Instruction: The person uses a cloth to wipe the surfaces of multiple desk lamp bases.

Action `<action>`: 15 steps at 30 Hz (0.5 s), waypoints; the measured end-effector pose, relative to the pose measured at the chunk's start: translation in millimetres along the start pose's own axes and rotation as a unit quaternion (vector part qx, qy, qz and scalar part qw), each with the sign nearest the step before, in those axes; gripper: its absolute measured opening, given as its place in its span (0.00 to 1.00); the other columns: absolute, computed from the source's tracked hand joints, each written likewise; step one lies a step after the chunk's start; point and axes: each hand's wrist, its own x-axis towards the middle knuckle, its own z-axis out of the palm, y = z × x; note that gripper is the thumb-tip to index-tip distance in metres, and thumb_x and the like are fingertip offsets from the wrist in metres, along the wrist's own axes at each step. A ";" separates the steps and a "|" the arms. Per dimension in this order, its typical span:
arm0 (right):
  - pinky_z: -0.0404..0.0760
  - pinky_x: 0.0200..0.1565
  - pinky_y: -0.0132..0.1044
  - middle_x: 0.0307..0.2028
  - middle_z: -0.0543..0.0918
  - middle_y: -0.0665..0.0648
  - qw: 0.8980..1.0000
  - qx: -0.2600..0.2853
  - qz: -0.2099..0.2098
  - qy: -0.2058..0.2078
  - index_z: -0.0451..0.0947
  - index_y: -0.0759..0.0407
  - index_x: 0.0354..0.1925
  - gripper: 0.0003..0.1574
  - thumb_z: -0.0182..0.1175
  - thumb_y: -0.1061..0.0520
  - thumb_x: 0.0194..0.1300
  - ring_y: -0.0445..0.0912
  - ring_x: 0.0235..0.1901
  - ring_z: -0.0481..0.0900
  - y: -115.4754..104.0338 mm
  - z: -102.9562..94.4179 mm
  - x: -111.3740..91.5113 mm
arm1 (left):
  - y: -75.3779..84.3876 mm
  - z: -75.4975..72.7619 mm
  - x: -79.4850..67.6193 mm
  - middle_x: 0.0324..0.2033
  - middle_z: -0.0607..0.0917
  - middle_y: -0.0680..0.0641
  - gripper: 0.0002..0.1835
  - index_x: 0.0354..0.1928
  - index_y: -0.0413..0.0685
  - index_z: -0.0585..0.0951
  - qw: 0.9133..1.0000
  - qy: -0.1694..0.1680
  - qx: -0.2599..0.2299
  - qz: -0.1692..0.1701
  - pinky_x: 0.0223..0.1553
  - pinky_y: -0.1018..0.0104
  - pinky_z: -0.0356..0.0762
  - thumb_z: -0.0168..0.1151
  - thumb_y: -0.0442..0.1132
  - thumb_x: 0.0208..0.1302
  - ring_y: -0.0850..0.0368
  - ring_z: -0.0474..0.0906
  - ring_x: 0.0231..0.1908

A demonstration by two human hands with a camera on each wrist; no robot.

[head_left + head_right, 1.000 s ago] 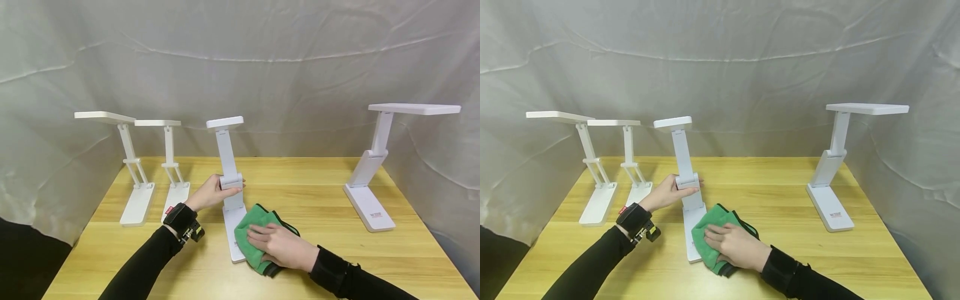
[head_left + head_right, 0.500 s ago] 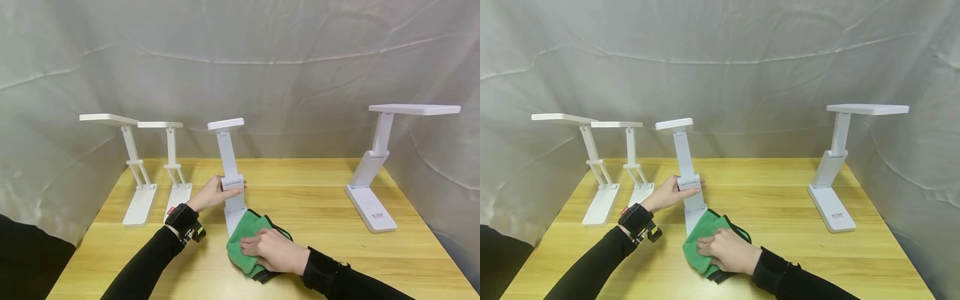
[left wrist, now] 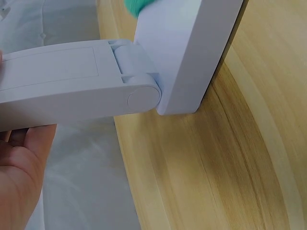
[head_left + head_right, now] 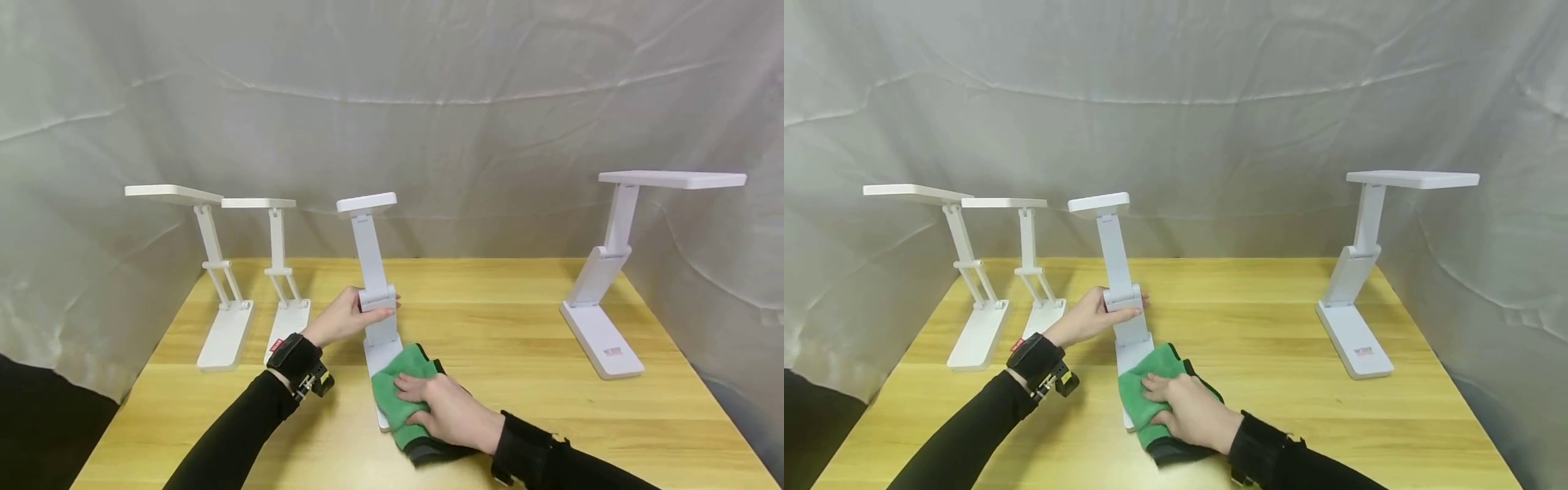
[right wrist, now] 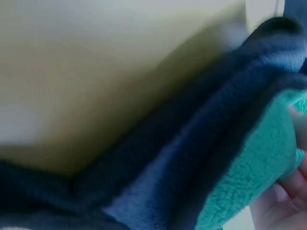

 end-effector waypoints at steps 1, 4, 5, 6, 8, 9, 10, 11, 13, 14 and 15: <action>0.74 0.56 0.46 0.59 0.74 0.60 1.000 0.010 0.008 0.004 0.76 0.62 0.55 0.26 0.66 0.57 0.58 0.50 0.61 0.68 -1.6 1.4 -1.7 | -0.2 0.0 -0.9 0.47 0.84 0.45 0.17 0.51 0.46 0.81 1.000 0.001 0.002 -0.001 0.51 0.60 0.77 0.61 0.45 0.64 0.58 0.80 0.47; 0.71 0.58 0.50 0.61 0.71 0.61 0.999 0.032 0.034 0.015 0.73 0.65 0.58 0.29 0.65 0.57 0.59 0.51 0.63 0.65 -5.3 7.0 -2.3 | -0.1 -0.5 -2.6 0.47 0.84 0.42 0.17 0.51 0.46 0.81 1.000 0.002 0.002 0.001 0.51 0.60 0.77 0.61 0.46 0.64 0.57 0.80 0.47; 0.69 0.60 0.51 0.63 0.69 0.62 0.998 0.037 0.045 0.018 0.71 0.65 0.60 0.32 0.65 0.55 0.60 0.52 0.65 0.62 -6.2 8.6 -0.5 | 0.2 -0.8 -3.0 0.47 0.84 0.41 0.17 0.51 0.46 0.81 1.000 0.003 0.002 0.001 0.51 0.59 0.77 0.61 0.46 0.64 0.57 0.80 0.47; 0.67 0.61 0.51 0.65 0.66 0.63 0.997 0.042 0.056 0.022 0.68 0.66 0.62 0.35 0.64 0.54 0.60 0.53 0.66 0.60 -6.6 10.0 2.2 | 0.5 -0.9 -3.1 0.47 0.84 0.42 0.17 0.51 0.45 0.81 1.000 0.005 0.005 0.002 0.51 0.59 0.77 0.61 0.46 0.64 0.56 0.80 0.47; 0.63 0.63 0.51 0.68 0.60 0.66 0.995 0.047 0.077 0.030 0.63 0.68 0.65 0.40 0.63 0.49 0.62 0.54 0.68 0.54 -6.1 11.8 9.3 | 0.3 -1.0 -2.6 0.47 0.84 0.42 0.18 0.52 0.44 0.80 1.000 0.007 0.007 0.001 0.51 0.59 0.77 0.61 0.45 0.64 0.56 0.80 0.47; 0.61 0.64 0.50 0.68 0.58 0.66 0.995 0.045 0.085 0.036 0.62 0.68 0.65 0.41 0.62 0.48 0.62 0.55 0.68 0.53 -4.9 12.2 13.3 | 0.6 -0.9 -2.4 0.47 0.84 0.43 0.18 0.52 0.43 0.80 1.000 0.008 0.009 -0.002 0.51 0.59 0.77 0.61 0.44 0.64 0.56 0.80 0.47; 0.60 0.64 0.50 0.68 0.58 0.66 0.994 0.044 0.092 0.042 0.62 0.68 0.65 0.42 0.62 0.47 0.62 0.55 0.69 0.52 -3.3 12.1 17.0 | 1.1 -0.5 -2.0 0.47 0.84 0.43 0.18 0.52 0.42 0.80 1.000 0.008 0.011 -0.006 0.50 0.59 0.77 0.61 0.43 0.64 0.55 0.81 0.46; 0.61 0.64 0.49 0.68 0.58 0.66 0.993 0.043 0.095 0.050 0.63 0.68 0.65 0.41 0.62 0.47 0.62 0.54 0.68 0.53 -1.0 11.8 20.1 | 5.0 -0.3 -2.7 0.46 0.84 0.43 0.17 0.52 0.41 0.80 1.000 0.008 0.015 -0.007 0.50 0.60 0.78 0.61 0.42 0.64 0.54 0.81 0.46; 0.63 0.63 0.47 0.66 0.63 0.65 0.992 0.040 0.097 0.069 0.66 0.68 0.63 0.37 0.63 0.51 0.61 0.53 0.67 0.58 4.5 10.1 24.0 | 8.6 -0.3 -3.6 0.46 0.85 0.44 0.17 0.52 0.41 0.80 1.000 0.006 0.013 -0.010 0.49 0.61 0.78 0.61 0.42 0.64 0.54 0.81 0.46; 0.65 0.62 0.46 0.65 0.66 0.64 0.992 0.040 0.097 0.076 0.69 0.67 0.61 0.34 0.64 0.53 0.61 0.52 0.65 0.61 7.0 9.3 24.5 | 8.2 -0.2 -4.1 0.46 0.85 0.45 0.17 0.52 0.41 0.80 1.000 0.006 0.011 -0.013 0.49 0.61 0.78 0.61 0.42 0.64 0.55 0.81 0.46; 0.66 0.61 0.45 0.63 0.69 0.63 0.991 0.041 0.095 0.083 0.71 0.67 0.59 0.31 0.64 0.56 0.60 0.51 0.63 0.64 8.7 8.8 23.8 | 7.9 0.0 -4.5 0.46 0.85 0.44 0.17 0.52 0.41 0.80 1.000 0.006 0.009 -0.016 0.49 0.61 0.78 0.61 0.42 0.64 0.55 0.81 0.46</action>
